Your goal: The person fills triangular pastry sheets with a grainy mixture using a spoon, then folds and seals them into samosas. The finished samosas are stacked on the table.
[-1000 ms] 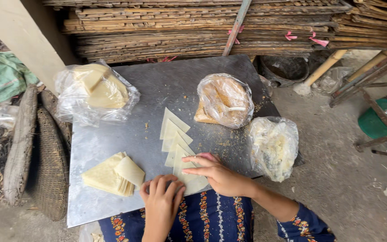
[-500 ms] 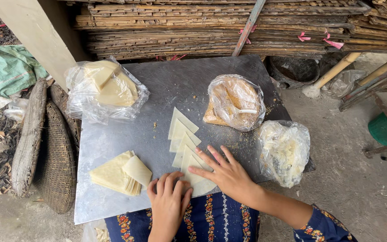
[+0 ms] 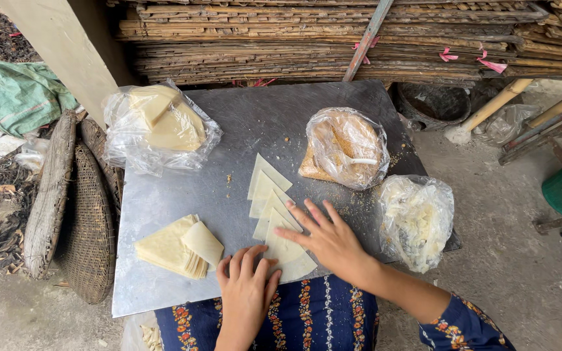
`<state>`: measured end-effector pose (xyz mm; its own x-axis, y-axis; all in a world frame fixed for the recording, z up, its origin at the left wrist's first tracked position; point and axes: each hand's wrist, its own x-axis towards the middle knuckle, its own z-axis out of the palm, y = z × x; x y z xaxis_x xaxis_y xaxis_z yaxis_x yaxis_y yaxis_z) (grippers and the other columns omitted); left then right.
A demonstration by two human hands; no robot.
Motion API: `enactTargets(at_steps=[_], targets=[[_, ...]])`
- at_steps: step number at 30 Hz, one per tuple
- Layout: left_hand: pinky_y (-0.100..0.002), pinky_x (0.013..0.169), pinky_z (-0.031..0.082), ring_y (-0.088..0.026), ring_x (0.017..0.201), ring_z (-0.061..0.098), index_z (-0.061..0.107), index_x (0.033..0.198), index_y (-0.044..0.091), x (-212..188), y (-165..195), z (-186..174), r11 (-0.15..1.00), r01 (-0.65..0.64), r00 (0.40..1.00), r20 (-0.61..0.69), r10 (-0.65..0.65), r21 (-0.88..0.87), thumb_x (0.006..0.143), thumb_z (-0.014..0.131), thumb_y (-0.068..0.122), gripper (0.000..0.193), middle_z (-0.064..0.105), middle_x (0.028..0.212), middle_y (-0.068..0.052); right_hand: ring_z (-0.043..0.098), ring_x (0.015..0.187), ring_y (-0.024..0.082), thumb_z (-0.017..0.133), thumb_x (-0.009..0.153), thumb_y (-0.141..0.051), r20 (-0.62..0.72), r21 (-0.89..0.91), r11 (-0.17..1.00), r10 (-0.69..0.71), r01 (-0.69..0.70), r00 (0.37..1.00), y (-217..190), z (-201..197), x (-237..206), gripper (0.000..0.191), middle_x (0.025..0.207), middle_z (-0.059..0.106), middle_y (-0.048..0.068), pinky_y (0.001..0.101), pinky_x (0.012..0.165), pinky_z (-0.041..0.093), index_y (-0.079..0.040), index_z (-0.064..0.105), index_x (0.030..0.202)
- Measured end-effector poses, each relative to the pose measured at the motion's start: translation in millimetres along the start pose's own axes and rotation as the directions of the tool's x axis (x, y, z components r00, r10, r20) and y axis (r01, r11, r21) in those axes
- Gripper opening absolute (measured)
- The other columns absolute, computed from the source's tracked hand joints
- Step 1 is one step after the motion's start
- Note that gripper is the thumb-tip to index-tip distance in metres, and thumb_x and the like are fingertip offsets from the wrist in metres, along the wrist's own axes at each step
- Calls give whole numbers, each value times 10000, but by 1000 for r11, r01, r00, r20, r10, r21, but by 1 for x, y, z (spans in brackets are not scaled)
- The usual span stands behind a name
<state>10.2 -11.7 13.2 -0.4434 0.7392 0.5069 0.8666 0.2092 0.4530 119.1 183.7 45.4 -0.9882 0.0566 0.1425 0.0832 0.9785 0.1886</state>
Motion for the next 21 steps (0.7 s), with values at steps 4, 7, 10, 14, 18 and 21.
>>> enactTargets(at_steps=[4,7,10,14,18,21], targets=[[-516,1025,341,-269,1204,542,668,998,116,0,-1,0,1000,6,1000,0,-6,5,855,714,273,217,616,1249,-53,438,1402,370,563,782,78,-75,-60,988,136,-140,988,17,-6,0,803,1620,352,153,551,1150,327,-251,502,1512],[-510,1026,340,-269,1205,540,662,999,105,-3,-2,2,999,26,1000,14,-26,20,850,717,290,244,618,1264,-44,462,1412,348,546,835,118,-229,130,953,296,-273,927,22,-27,-37,693,1613,412,127,503,1188,361,-175,568,1463],[-511,1037,338,-260,1213,539,654,1013,93,-4,-7,4,999,37,999,18,-37,34,844,718,308,281,622,1279,-27,482,1389,337,518,804,154,-209,347,797,579,-494,788,24,-53,-100,648,1557,498,100,465,1176,390,-163,655,1352],[-505,1041,332,-244,1209,553,668,1037,121,-8,-12,7,999,43,999,1,-43,22,847,710,320,279,627,1270,-11,443,1362,370,521,739,166,-105,318,583,806,-748,583,16,-51,-157,634,1537,505,83,472,1129,396,-175,714,1237],[-490,1056,331,-226,1207,572,675,1016,131,-11,-15,10,996,82,997,-10,-82,43,863,705,324,248,640,1269,8,414,1343,416,563,728,121,-134,134,517,855,-845,502,3,-20,-173,635,1561,409,112,531,1102,357,-129,677,1300],[-490,1055,330,-223,1210,573,686,1003,141,-13,-18,12,994,76,997,-2,-76,75,854,710,334,244,647,1267,10,388,1370,428,523,707,151,-143,247,482,876,-841,460,-2,-6,-179,659,1601,375,97,516,1138,353,-126,685,1282]])
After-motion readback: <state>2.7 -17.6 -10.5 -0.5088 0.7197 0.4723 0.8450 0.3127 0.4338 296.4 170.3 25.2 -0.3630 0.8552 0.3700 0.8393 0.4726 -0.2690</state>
